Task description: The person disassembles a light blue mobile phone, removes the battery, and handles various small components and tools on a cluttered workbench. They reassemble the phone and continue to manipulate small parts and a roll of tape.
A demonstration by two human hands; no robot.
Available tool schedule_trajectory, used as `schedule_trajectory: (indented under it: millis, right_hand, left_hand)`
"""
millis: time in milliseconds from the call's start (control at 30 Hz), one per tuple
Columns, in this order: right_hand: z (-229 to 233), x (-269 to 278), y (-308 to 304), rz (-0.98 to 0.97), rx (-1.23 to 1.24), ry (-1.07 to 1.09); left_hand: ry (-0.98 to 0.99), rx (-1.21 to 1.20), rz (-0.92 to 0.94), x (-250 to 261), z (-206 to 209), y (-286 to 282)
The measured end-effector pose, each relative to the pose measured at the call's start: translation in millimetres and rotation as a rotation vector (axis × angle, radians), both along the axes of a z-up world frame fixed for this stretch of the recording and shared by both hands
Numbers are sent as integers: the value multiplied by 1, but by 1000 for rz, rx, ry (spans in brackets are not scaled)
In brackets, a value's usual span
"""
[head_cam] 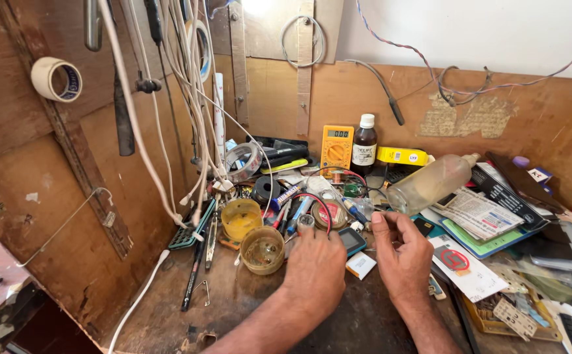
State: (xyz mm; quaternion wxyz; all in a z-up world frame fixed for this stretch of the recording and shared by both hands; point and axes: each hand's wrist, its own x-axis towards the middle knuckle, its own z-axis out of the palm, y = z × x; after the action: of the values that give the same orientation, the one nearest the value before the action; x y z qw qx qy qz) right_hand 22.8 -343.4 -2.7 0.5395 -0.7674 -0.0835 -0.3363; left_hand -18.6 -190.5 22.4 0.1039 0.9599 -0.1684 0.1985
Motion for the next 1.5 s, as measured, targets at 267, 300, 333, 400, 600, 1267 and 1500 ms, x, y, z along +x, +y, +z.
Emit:
schedule_trajectory:
  millis: [267, 300, 333, 400, 600, 1267, 1500]
  right_hand:
    - [-6, 4, -2, -33, -28, -26]
    - [-4, 3, -3, -19, -33, -45]
    - [-3, 3, -2, -9, -39, -66]
    - [-1, 1, 1, -36, -29, -21]
    - [-1, 1, -9, -152, 187, -180]
    - [6, 3, -13, -455, -424, -219]
    - [-3, 19, -56, -746, -348, -24]
  left_hand:
    - [-58, 46, 33, 19, -31, -2]
    - [-66, 30, 29, 18, -32, -1]
    - [-77, 12, 22, 17, -31, 0]
    - [-113, -17, 17, 17, -26, 2]
    - [139, -832, -74, 18, 12, 28]
    - [658, -2043, -346, 52, 3, -14]
    - [644, -1946, -264, 73, -24, -39]
